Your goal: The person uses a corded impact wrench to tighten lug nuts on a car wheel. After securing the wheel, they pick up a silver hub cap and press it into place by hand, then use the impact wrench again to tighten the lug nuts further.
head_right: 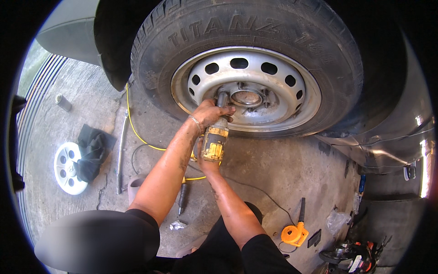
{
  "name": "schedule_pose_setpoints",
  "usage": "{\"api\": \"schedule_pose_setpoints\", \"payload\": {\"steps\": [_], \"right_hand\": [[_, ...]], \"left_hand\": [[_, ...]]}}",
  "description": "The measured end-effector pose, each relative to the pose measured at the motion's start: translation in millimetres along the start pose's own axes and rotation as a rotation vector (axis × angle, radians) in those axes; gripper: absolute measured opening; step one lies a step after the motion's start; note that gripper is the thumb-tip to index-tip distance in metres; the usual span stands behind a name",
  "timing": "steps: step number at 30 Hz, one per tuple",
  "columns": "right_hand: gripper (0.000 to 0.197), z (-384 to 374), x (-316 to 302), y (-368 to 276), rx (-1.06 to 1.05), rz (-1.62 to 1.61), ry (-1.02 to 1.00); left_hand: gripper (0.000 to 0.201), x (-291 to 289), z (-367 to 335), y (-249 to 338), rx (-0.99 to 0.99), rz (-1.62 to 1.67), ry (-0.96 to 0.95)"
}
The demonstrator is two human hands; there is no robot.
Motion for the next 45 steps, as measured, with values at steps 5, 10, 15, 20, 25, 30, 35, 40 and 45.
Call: {"api": "schedule_pose_setpoints", "payload": {"steps": [5,10,15,20,25,30,35,40,45], "right_hand": [[0.032,9.0,-12.5,-10.0,-0.011,0.141,-0.007],[0.029,15.7,-13.8,-19.9,0.012,0.078,0.037],[0.029,25.1,-22.1,-21.9,0.000,-0.075,0.078],[0.027,37.4,-31.6,-15.0,0.000,-0.269,0.145],[0.025,45.9,-33.5,-5.1,0.045,-0.223,0.124],[0.031,59.7,-59.3,15.7,0.112,-0.370,0.014],[0.046,61.2,-83.8,59.1,0.241,-0.861,-0.238],[0.049,68.1,-69.3,102.1,0.386,-0.825,-0.269],[0.057,107.1,-52.3,118.5,0.509,-0.755,-0.322]], "left_hand": [[0.047,7.4,6.1,-2.3,0.026,0.273,-0.092],[0.042,8.4,9.2,-2.9,0.022,0.428,-0.083],[0.034,11.3,8.2,-6.0,-0.004,0.639,-0.042],[0.034,19.6,3.9,-16.7,0.005,0.680,0.016],[0.028,26.1,5.0,-29.6,0.033,0.852,-0.026],[0.023,14.4,17.4,-58.7,0.189,0.971,-0.128],[0.031,-26.1,45.6,-123.6,0.059,0.715,-0.055],[0.034,-45.9,67.9,-160.9,-0.075,0.525,-0.050],[0.042,-48.4,93.3,-181.6,-0.178,0.377,-0.213]]}}
Point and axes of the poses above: each hand's wrist, its own z-axis away from the middle knuckle, its own x-axis out of the palm, y = z × x, the point moved 2 cm from there along -z, towards the middle knuckle, and after that the axes turned 10 degrees about -y, right-handed, at the moved point
